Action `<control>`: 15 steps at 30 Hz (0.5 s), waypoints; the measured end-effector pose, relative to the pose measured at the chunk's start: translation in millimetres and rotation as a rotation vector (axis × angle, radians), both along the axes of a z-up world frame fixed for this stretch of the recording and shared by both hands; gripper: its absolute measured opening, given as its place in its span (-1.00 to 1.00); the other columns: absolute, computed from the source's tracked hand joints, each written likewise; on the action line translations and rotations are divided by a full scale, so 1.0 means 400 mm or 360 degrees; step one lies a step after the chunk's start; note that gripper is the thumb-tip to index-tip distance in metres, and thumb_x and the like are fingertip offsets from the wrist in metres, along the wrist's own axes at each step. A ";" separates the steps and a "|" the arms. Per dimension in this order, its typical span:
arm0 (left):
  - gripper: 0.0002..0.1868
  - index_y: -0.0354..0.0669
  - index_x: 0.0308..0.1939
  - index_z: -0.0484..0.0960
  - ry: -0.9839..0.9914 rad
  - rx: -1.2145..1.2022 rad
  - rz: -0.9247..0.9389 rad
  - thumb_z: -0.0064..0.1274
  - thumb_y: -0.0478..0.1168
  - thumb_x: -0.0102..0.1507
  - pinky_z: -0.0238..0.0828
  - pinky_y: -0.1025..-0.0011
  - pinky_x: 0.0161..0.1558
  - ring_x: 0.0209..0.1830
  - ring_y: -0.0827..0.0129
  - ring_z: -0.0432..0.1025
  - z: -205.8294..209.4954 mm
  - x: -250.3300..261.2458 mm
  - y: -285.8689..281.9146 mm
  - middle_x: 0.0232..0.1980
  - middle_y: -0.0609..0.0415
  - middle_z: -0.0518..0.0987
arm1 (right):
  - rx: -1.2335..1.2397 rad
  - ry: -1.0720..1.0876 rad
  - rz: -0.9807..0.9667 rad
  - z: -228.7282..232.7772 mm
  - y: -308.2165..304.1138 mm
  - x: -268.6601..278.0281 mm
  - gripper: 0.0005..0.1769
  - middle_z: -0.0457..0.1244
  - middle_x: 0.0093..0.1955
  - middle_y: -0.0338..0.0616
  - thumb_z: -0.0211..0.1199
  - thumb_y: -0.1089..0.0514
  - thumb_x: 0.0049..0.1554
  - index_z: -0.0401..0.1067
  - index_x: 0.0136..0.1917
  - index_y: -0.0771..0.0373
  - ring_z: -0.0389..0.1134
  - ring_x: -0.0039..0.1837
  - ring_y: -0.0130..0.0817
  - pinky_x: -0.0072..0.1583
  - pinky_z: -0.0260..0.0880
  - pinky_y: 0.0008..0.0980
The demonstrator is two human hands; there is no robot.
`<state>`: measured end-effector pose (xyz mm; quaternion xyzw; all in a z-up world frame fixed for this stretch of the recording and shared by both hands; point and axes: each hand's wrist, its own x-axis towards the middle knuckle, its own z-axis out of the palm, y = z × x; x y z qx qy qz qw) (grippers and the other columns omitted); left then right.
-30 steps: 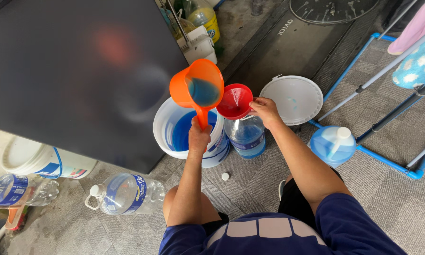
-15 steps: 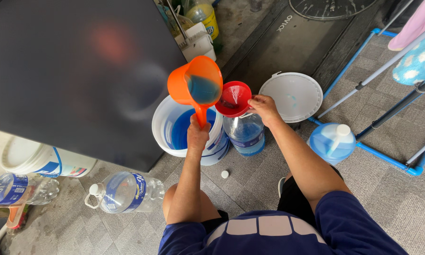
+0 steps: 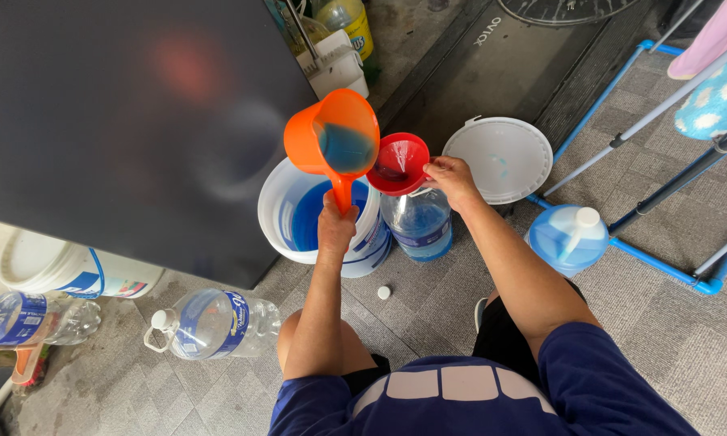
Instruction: The person scoops blue liquid from a white bucket using an orange scoop and pours it through a red funnel into a clear plastic bottle. The person repeats this process multiple times to fill the bottle.
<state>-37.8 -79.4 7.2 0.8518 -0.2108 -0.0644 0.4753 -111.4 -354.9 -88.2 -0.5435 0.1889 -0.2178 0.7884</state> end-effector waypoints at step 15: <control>-0.43 -0.25 0.26 0.34 -0.0048 0.0030 -0.0016 0.08 -0.20 0.19 0.46 0.28 -0.42 -0.58 0.21 0.52 0.000 -0.003 0.001 -0.27 -0.08 0.64 | -0.0005 -0.0006 -0.0006 -0.003 -0.001 0.002 -0.78 0.34 -0.12 -0.12 0.23 0.25 0.22 0.49 0.08 0.46 0.48 -0.04 -0.32 0.11 0.65 -0.25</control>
